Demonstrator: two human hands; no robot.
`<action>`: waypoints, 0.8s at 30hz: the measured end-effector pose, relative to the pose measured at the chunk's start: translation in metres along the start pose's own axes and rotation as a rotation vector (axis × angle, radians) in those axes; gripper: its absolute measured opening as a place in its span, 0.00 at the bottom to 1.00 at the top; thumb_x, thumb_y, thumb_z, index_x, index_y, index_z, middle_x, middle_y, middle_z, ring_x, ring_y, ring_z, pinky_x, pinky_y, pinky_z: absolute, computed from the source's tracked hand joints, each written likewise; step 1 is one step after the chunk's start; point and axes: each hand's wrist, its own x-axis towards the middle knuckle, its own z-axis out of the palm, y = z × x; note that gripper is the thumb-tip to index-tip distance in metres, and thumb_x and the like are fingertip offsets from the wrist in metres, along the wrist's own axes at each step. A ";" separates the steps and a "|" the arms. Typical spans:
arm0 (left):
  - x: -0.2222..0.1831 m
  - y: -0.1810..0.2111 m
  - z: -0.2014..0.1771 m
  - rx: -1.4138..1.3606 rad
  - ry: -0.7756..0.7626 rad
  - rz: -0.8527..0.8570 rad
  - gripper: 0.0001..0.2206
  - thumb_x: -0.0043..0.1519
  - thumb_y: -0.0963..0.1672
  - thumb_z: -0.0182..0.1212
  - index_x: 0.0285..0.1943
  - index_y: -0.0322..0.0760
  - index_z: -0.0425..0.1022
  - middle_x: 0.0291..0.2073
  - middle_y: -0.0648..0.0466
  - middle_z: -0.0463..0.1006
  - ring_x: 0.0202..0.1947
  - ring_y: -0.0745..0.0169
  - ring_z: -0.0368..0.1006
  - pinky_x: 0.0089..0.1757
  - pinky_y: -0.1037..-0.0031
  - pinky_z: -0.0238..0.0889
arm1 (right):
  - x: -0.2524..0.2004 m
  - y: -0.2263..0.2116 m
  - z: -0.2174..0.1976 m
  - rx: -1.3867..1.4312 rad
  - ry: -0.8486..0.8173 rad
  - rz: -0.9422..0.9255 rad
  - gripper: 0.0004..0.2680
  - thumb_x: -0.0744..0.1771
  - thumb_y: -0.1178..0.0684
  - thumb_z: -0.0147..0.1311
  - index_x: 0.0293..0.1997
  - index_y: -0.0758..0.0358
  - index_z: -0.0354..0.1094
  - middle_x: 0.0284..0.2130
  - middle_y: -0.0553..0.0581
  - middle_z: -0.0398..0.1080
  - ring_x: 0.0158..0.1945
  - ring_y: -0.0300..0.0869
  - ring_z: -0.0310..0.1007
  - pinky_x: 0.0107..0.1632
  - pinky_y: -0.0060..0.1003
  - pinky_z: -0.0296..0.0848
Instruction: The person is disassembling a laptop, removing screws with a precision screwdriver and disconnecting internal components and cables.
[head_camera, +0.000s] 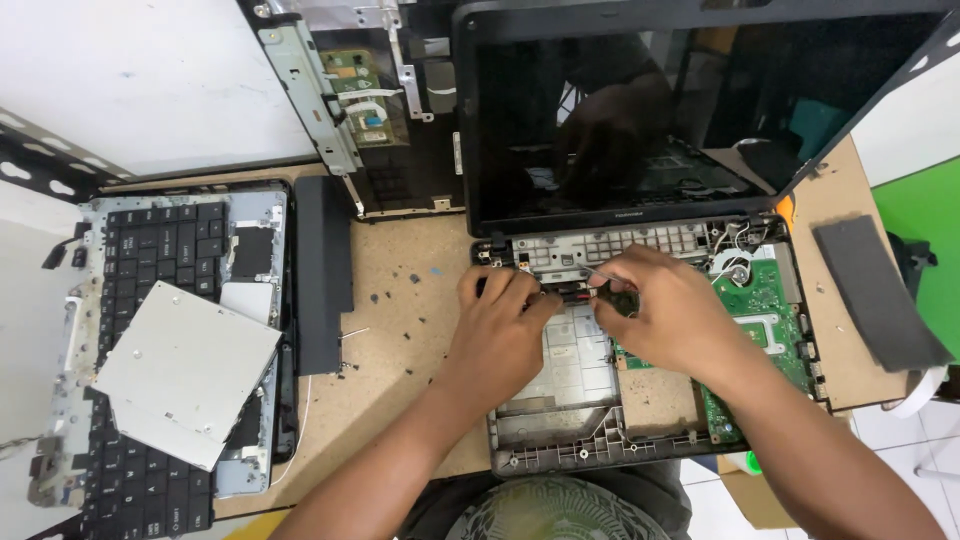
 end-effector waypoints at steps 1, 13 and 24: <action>0.000 -0.001 0.000 0.001 0.003 0.002 0.07 0.55 0.35 0.55 0.34 0.36 0.77 0.28 0.53 0.65 0.37 0.57 0.63 0.49 0.57 0.47 | 0.001 0.001 0.003 -0.001 0.002 -0.002 0.07 0.59 0.58 0.55 0.37 0.66 0.74 0.28 0.63 0.72 0.32 0.53 0.74 0.33 0.44 0.73; -0.007 -0.005 0.010 -0.019 0.055 0.017 0.06 0.55 0.36 0.55 0.33 0.36 0.77 0.29 0.53 0.67 0.37 0.57 0.64 0.47 0.60 0.50 | 0.000 -0.001 0.021 -0.138 0.126 0.042 0.03 0.57 0.54 0.56 0.27 0.60 0.72 0.23 0.57 0.70 0.33 0.57 0.74 0.36 0.49 0.71; -0.008 -0.008 -0.022 -0.005 0.094 -0.062 0.07 0.53 0.40 0.55 0.35 0.44 0.78 0.29 0.55 0.70 0.38 0.55 0.64 0.45 0.61 0.49 | 0.002 -0.011 0.026 -0.325 0.083 0.089 0.05 0.57 0.50 0.55 0.22 0.59 0.69 0.21 0.63 0.71 0.34 0.61 0.74 0.37 0.52 0.71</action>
